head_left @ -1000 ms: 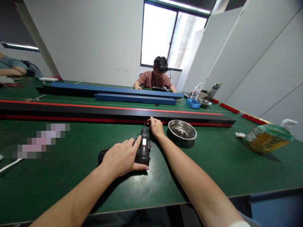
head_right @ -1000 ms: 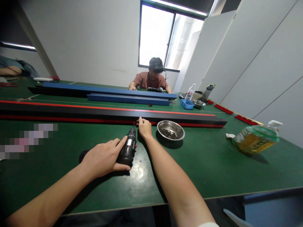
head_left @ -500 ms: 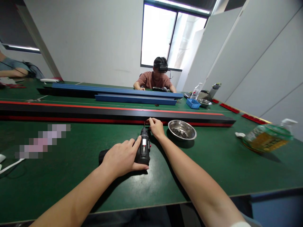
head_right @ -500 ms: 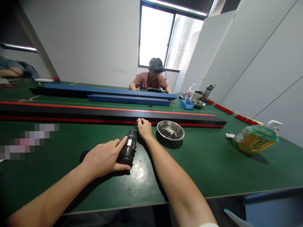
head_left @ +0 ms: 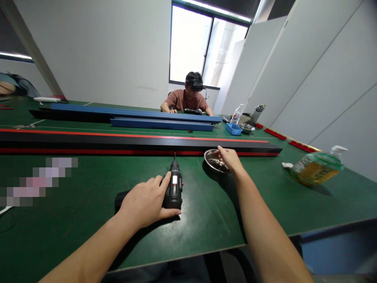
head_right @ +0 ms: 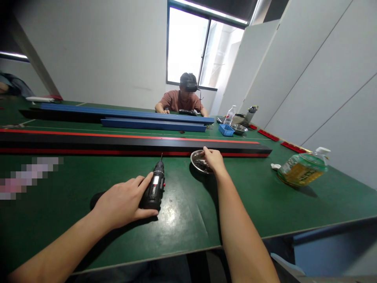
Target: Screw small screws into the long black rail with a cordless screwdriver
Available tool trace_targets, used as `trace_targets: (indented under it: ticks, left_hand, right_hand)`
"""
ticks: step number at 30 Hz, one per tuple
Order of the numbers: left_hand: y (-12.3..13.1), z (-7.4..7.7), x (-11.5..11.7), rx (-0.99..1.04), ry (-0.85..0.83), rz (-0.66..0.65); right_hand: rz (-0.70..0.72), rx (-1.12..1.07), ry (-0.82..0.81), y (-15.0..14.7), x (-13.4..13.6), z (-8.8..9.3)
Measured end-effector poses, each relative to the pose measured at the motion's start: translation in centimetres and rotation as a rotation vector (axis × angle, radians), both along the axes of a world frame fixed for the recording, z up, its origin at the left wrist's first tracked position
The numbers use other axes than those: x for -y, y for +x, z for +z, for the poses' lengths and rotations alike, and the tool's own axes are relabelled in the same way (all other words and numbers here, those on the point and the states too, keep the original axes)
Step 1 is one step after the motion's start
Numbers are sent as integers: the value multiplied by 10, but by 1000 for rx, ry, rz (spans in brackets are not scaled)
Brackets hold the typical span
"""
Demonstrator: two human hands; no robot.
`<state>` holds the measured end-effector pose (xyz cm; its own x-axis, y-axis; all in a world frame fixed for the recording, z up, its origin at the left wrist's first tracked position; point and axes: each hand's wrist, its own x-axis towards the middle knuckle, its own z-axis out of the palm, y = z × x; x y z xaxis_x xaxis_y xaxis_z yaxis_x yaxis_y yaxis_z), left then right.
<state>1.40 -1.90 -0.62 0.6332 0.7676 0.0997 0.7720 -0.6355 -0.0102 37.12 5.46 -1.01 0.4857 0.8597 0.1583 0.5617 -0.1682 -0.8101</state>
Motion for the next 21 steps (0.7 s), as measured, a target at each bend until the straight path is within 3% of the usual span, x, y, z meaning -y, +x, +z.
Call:
trace_targets:
  ticks: [3,12,21]
  left_hand:
    - [0,-2,0,0,0,7]
    - [-3,-4,-1,-4,24,8]
    - [-4,-5,-2,-5,16,9]
  right_hand:
    - [12,-6,-59,5,1,-2]
    - [165,449,-415,-5,-1,-3]
    - [228,313,-422,-6,-3,-8]
